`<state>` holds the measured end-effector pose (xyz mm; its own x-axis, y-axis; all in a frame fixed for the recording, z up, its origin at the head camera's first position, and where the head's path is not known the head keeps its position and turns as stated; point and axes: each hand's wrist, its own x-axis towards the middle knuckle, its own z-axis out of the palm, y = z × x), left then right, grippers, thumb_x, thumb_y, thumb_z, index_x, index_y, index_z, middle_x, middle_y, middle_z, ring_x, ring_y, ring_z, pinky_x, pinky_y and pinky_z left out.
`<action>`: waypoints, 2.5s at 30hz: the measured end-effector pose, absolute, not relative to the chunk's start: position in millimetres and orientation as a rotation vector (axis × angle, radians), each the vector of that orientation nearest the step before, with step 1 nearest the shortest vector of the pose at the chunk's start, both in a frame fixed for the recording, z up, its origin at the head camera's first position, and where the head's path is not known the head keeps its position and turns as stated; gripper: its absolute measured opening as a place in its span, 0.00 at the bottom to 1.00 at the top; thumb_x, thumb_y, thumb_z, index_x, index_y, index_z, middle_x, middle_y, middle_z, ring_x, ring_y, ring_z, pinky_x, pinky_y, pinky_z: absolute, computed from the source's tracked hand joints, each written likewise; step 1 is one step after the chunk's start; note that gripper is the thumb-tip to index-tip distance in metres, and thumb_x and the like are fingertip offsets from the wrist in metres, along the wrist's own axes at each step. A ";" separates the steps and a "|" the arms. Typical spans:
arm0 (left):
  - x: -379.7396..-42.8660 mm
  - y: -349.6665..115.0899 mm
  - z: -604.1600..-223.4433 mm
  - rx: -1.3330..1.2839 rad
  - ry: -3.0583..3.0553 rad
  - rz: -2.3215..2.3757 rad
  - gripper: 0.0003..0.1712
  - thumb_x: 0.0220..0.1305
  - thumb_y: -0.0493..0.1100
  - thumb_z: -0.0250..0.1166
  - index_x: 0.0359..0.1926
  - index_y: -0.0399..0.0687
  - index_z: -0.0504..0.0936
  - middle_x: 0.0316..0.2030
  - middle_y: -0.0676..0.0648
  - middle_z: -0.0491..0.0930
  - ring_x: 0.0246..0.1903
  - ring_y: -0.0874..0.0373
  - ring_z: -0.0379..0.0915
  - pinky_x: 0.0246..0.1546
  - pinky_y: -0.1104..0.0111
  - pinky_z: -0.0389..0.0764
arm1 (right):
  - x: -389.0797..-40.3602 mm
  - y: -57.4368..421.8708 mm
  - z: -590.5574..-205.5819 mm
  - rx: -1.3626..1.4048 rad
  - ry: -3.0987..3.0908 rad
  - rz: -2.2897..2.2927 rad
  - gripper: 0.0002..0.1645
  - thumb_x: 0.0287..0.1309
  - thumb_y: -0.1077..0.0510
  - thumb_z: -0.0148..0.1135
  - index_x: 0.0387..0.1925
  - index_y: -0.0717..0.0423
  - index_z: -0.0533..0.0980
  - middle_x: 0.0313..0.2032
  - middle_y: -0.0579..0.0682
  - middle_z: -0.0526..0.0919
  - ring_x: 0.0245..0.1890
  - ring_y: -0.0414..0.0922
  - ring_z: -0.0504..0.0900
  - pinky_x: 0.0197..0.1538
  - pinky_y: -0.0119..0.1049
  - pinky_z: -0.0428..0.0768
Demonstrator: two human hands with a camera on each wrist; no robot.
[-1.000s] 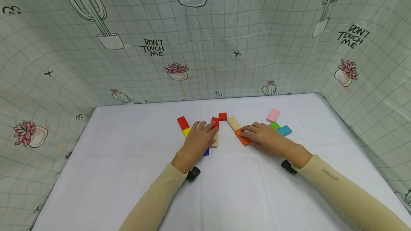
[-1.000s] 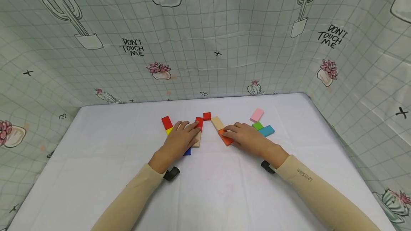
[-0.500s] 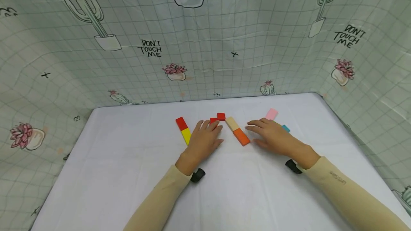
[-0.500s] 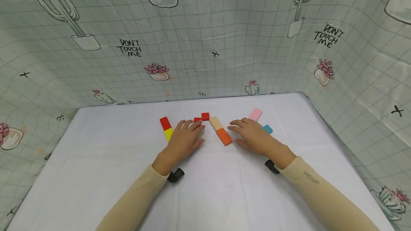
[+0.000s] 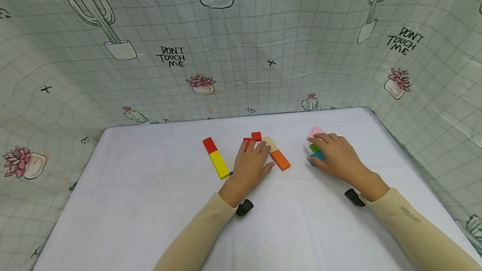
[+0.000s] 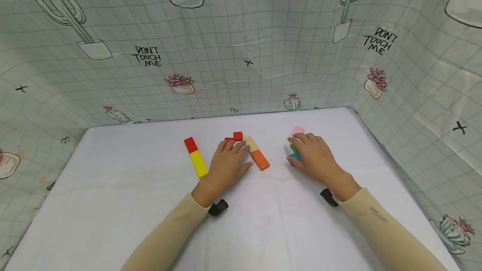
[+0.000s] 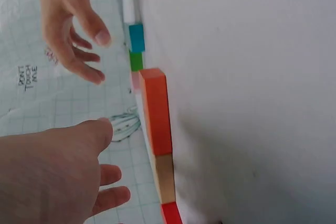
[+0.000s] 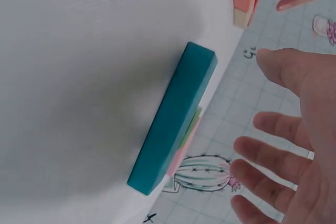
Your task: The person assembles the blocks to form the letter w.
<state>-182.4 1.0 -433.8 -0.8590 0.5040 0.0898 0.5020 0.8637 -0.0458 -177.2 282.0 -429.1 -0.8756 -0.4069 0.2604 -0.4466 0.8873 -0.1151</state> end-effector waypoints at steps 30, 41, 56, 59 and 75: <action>-185.1 36.2 -447.0 -0.649 -3.041 0.025 0.37 0.77 0.65 0.59 0.75 0.48 0.74 0.73 0.47 0.74 0.72 0.46 0.67 0.77 0.50 0.64 | -157.6 292.2 -439.0 0.218 -3.056 0.195 0.46 0.65 0.39 0.72 0.67 0.72 0.72 0.62 0.72 0.76 0.60 0.71 0.74 0.60 0.67 0.75; -185.4 41.1 -447.5 -0.611 -3.044 0.054 0.40 0.76 0.66 0.59 0.76 0.46 0.73 0.73 0.47 0.73 0.73 0.47 0.65 0.77 0.50 0.64 | -155.6 282.0 -442.4 0.143 -3.027 0.145 0.48 0.63 0.34 0.72 0.63 0.73 0.74 0.56 0.75 0.79 0.55 0.73 0.78 0.55 0.68 0.78; -184.6 42.2 -449.7 -0.618 -3.065 0.075 0.39 0.77 0.66 0.58 0.75 0.47 0.74 0.73 0.47 0.72 0.73 0.47 0.65 0.77 0.51 0.64 | -156.7 277.9 -444.5 0.193 -3.002 0.112 0.45 0.63 0.39 0.73 0.57 0.79 0.75 0.49 0.78 0.81 0.48 0.73 0.81 0.51 0.66 0.82; -184.0 42.7 -450.4 -0.626 -3.070 0.081 0.39 0.77 0.66 0.58 0.76 0.46 0.73 0.73 0.46 0.72 0.74 0.46 0.65 0.77 0.50 0.63 | -155.7 278.9 -444.9 0.202 -3.006 0.119 0.45 0.62 0.40 0.73 0.58 0.79 0.74 0.49 0.78 0.81 0.49 0.73 0.80 0.52 0.66 0.82; -184.0 42.2 -448.6 -0.623 -3.060 0.112 0.40 0.77 0.67 0.58 0.77 0.48 0.72 0.74 0.47 0.71 0.73 0.45 0.66 0.76 0.50 0.65 | -154.6 273.7 -429.9 0.306 -2.990 0.220 0.46 0.60 0.41 0.74 0.64 0.73 0.74 0.58 0.74 0.79 0.61 0.72 0.76 0.60 0.67 0.79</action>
<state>-184.0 42.2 -448.6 -0.9203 0.3912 0.0020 0.3900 0.9179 -0.0734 -154.6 273.7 -429.9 -0.9713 -0.1912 0.1412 -0.2098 0.9689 -0.1311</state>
